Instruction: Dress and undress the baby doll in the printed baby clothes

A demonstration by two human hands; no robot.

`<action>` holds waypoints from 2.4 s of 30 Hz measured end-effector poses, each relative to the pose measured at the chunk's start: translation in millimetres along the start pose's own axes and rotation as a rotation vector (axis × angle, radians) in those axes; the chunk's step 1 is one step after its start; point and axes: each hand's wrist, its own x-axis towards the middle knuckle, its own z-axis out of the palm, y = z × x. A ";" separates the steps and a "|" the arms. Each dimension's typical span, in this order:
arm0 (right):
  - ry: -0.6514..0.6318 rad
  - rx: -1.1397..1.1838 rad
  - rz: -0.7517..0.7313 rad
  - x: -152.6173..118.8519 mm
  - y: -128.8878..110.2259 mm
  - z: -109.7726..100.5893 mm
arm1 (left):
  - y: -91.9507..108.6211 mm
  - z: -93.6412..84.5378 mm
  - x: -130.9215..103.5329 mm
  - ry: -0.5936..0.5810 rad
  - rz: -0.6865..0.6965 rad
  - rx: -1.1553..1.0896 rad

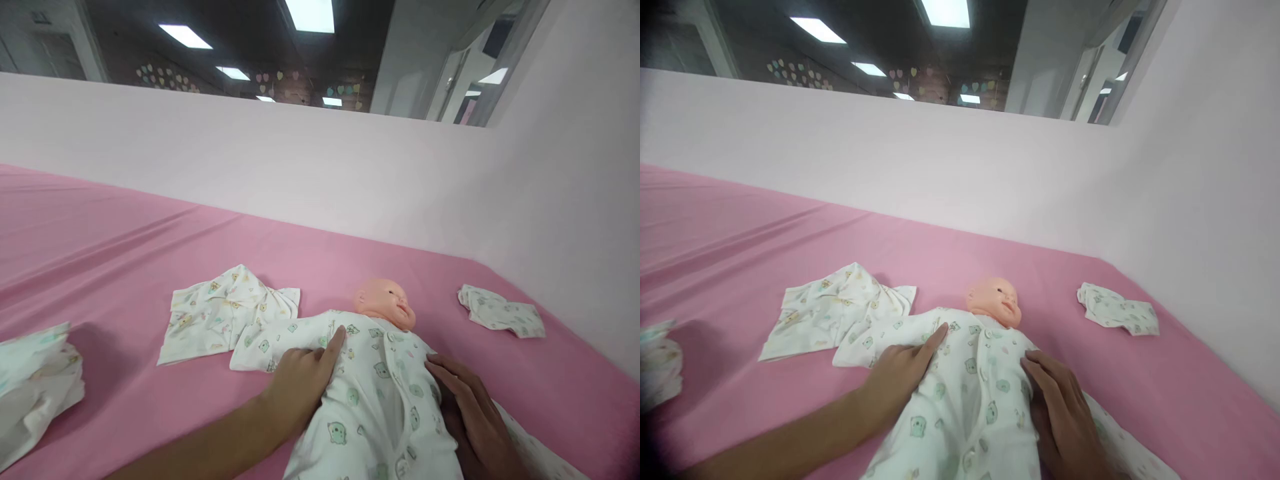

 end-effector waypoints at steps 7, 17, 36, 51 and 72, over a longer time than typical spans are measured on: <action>-0.003 -0.010 0.015 -0.9 -0.2 0.2 | 0.1 -2.6 0.7 -0.018 0.004 -0.006; 0.006 -0.027 0.019 -2.6 -0.4 1.7 | -0.3 -1.6 1.5 -0.023 -0.009 0.001; 0.004 -0.037 -0.004 -0.6 -1.2 1.1 | -0.4 -1.7 0.8 -0.007 -0.019 0.007; -0.002 -0.024 0.011 -1.1 -0.5 1.6 | -0.8 -0.9 0.0 0.015 -0.002 0.002; 0.001 -0.026 0.010 -0.6 -0.8 1.7 | -0.8 -1.4 0.1 0.013 0.010 -0.005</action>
